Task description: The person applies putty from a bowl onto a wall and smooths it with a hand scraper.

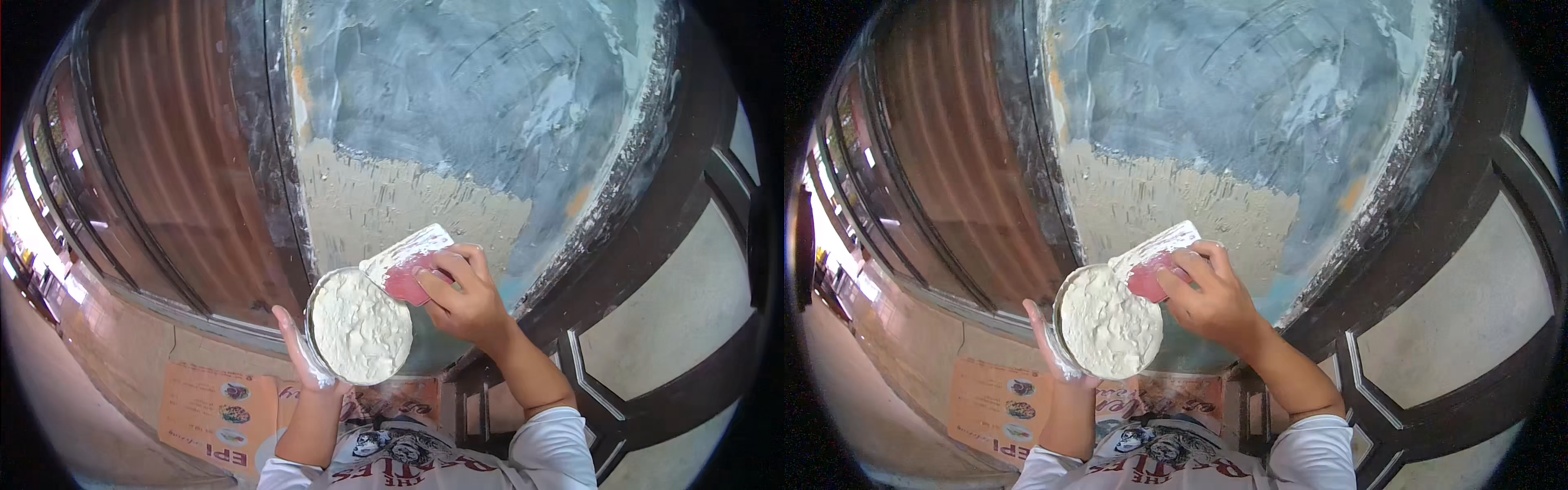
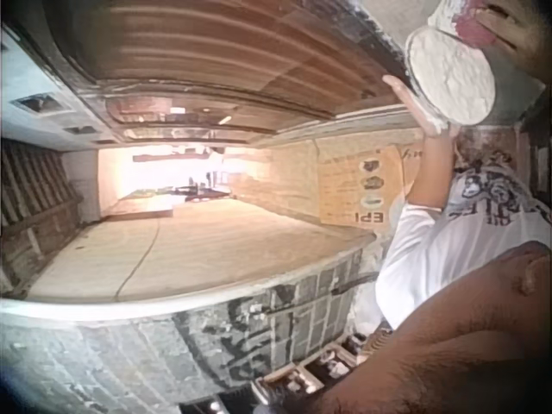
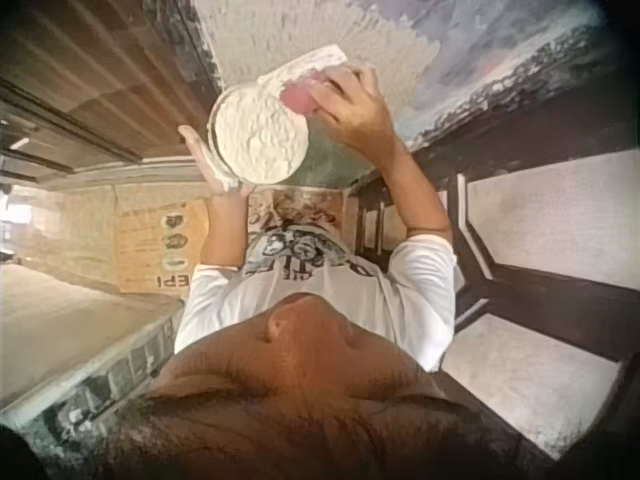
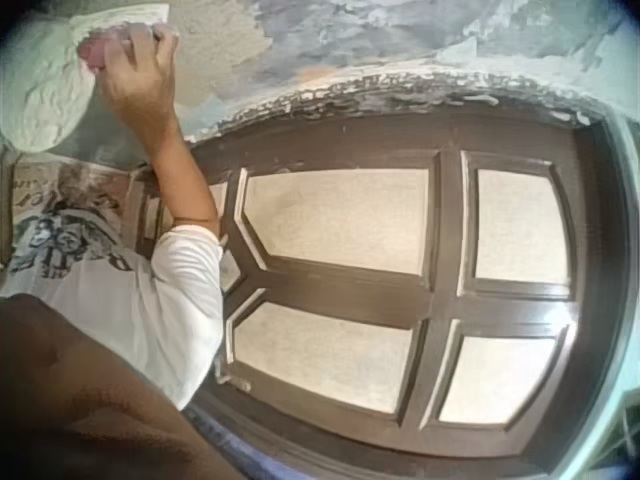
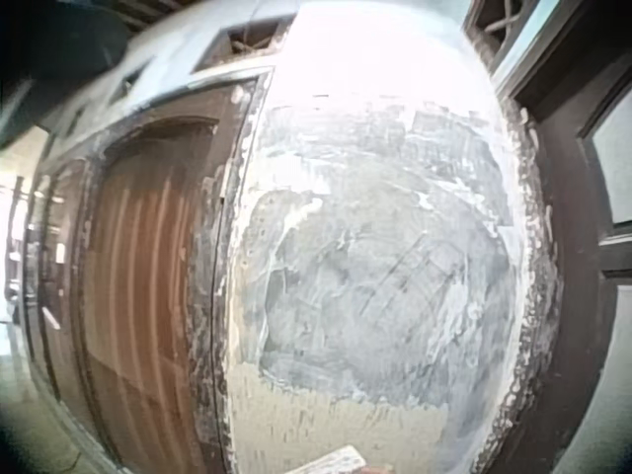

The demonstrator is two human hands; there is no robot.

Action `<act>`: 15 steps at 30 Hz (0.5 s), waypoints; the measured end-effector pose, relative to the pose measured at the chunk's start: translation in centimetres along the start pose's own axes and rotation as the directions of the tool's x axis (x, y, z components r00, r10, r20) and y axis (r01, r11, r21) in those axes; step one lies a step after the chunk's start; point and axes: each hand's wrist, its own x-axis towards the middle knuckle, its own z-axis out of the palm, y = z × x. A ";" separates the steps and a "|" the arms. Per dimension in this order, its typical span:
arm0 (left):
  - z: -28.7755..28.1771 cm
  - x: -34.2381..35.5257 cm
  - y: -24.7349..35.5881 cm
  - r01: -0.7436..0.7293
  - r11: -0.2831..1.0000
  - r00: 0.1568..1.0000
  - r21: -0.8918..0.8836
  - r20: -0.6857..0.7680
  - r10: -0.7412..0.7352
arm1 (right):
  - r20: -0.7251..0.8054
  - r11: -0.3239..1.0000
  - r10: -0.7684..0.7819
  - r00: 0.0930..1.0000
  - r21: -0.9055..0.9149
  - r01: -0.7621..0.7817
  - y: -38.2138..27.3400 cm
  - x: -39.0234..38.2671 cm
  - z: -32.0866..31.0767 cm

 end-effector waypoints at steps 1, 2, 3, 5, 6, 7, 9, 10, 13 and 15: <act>-0.2 0.0 -0.1 0.015 1.000 1.000 -0.015 0.011 -0.015 | -0.026 0.999 0.023 0.999 0.024 -0.022 0.2 -0.3 0.0; -0.3 0.0 -0.2 0.030 0.999 0.999 -0.030 0.022 -0.029 | -0.052 0.998 0.045 0.998 0.048 -0.042 0.5 -0.5 0.0; -0.3 0.1 -0.3 0.049 0.996 0.998 -0.080 0.050 -0.045 | -0.054 0.998 0.049 0.997 0.038 -0.047 0.9 -0.8 -0.1; -1.7 0.2 0.4 0.057 0.989 0.996 -0.135 0.072 -0.047 | -0.084 0.981 0.174 0.981 0.108 -0.164 1.9 -1.9 -0.2; -2.8 0.3 1.0 0.058 0.980 0.995 -0.191 0.093 -0.041 | -0.087 0.981 0.173 0.981 0.109 -0.164 2.4 -2.7 -0.2; -4.2 0.6 1.4 0.120 0.962 0.951 -0.244 0.307 -0.041 | -0.078 0.963 0.249 0.965 0.125 -0.238 3.0 -3.6 -0.2; -4.0 0.4 2.4 0.023 0.969 0.991 -0.245 0.134 0.010 | -0.068 0.938 0.332 0.941 0.131 -0.321 4.6 -5.5 -0.7; -4.0 0.3 2.7 -0.080 0.971 0.996 -0.225 -0.046 0.072 | -0.096 0.899 0.430 0.898 0.135 -0.416 5.8 -6.6 -0.8; -3.9 0.0 3.4 -0.156 0.978 0.985 -0.139 -0.090 0.144 | -0.130 0.787 0.617 0.776 0.131 -0.603 9.0 -7.4 -3.8; -4.4 0.5 3.6 -0.206 0.976 0.973 -0.075 -0.122 0.196 | -0.164 0.689 0.725 0.669 0.182 -0.702 12.1 -6.8 -6.2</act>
